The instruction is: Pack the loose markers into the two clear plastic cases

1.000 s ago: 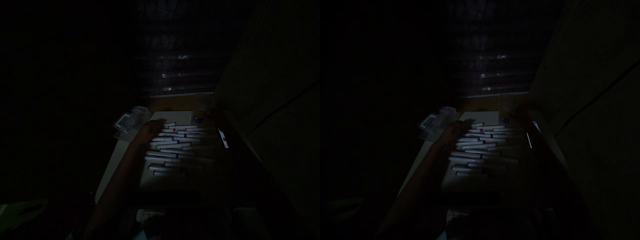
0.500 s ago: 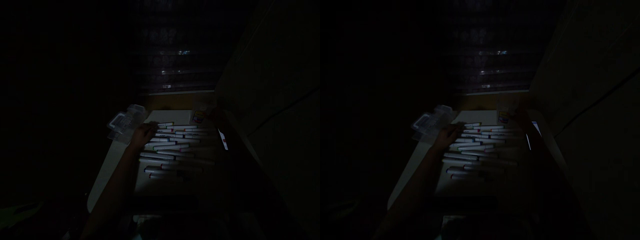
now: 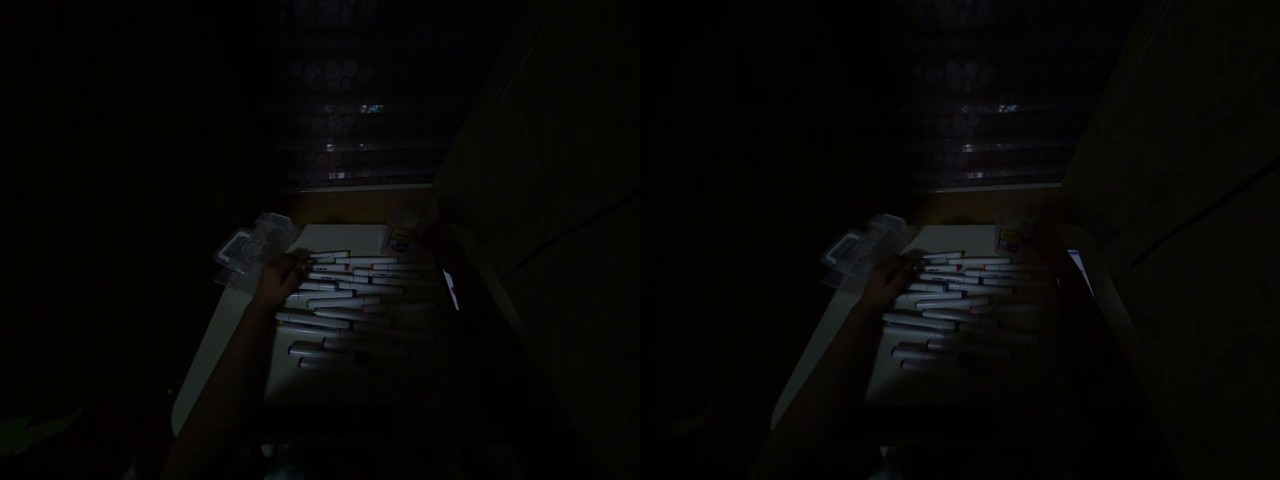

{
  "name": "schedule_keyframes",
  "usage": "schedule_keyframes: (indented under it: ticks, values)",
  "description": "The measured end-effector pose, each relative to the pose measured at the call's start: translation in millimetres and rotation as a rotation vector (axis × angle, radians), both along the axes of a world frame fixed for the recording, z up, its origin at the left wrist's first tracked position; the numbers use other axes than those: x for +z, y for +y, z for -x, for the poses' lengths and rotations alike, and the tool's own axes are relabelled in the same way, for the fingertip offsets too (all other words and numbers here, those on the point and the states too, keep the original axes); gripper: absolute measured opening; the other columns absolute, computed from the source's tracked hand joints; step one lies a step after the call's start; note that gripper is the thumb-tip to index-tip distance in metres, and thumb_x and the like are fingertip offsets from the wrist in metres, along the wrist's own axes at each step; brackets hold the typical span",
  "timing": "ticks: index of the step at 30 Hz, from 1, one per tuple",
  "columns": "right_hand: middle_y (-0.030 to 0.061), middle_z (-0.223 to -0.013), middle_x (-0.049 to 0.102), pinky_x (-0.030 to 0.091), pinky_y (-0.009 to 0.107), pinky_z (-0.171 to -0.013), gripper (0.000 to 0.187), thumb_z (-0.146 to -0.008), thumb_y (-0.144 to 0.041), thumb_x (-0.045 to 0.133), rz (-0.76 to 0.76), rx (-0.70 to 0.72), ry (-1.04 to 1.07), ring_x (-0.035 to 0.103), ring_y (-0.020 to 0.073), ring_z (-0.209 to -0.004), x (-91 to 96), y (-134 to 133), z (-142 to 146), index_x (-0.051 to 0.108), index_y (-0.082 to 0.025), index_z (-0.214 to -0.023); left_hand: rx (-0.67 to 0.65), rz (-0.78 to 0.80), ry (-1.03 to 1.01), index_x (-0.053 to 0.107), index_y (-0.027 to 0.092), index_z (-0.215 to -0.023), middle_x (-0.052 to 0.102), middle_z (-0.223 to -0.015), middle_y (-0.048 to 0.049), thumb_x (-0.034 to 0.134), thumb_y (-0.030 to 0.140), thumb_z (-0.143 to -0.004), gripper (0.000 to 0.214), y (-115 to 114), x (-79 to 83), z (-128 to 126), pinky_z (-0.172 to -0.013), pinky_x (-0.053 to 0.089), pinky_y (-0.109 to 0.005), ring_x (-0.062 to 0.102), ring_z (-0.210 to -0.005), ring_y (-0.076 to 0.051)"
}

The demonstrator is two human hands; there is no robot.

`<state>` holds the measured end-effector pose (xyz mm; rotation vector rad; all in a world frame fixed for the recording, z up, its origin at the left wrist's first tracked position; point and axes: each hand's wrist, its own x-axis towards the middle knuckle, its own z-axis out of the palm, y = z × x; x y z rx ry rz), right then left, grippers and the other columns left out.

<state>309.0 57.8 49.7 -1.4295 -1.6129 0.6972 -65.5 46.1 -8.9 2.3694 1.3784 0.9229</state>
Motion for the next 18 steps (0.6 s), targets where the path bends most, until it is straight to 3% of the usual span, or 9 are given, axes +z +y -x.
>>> schedule_keyframes:
  ticks: [5, 8, 13, 18]
  values:
    - [0.0089, -0.096, 0.066, 0.048, 0.042, -0.095, 0.019, -0.077, -0.03, 0.065, 0.014, -0.089, -0.01, 0.059, 0.024, -0.103, -9.0, 2, -5, 0.063, -0.019, -0.093, 0.007, -0.013, -0.009, 0.071, 0.016, -0.093, 0.072, -0.092, -0.011, 0.039, 0.04, -0.093, 0.041, 1, -0.9, -2, -0.084, 0.051, -0.037, 0.065, -0.089, -0.022]
    - [0.0072, -0.09, 0.065, 0.049, 0.047, -0.092, 0.027, -0.071, -0.039, 0.069, -0.001, -0.115, -0.001, 0.061, 0.0261, -0.098, -15.6, 6, -10, 0.062, -0.02, -0.091, 0.01, -0.033, -0.005, 0.071, 0.015, -0.086, 0.071, -0.086, -0.0105, 0.038, 0.04, -0.093, 0.042, 2, -2.1, -3, -0.083, 0.05, -0.037, 0.065, -0.085, -0.021]
    - [0.0068, -0.087, 0.066, 0.052, 0.049, -0.089, 0.039, -0.064, -0.055, 0.072, -0.067, -0.094, 0.009, 0.063, 0.028, -0.095, -29.4, 16, -20, 0.065, -0.024, -0.087, 0.068, -0.026, -0.03, 0.072, 0.016, -0.088, 0.071, -0.085, -0.0094, 0.038, 0.04, -0.093, 0.042, 0, -3.8, -4, -0.079, 0.051, -0.033, 0.065, -0.084, -0.02]
    - [0.0071, -0.09, 0.065, 0.048, 0.051, -0.095, 0.044, -0.063, -0.053, 0.073, -0.105, -0.108, -0.028, 0.06, 0.0306, -0.104, -37.5, 24, -20, 0.066, -0.023, -0.094, 0.077, -0.027, -0.007, 0.072, 0.015, -0.086, 0.071, -0.082, -0.0097, 0.035, 0.04, -0.094, 0.045, -1, -4.3, -3, -0.078, 0.051, -0.034, 0.065, -0.083, -0.02]
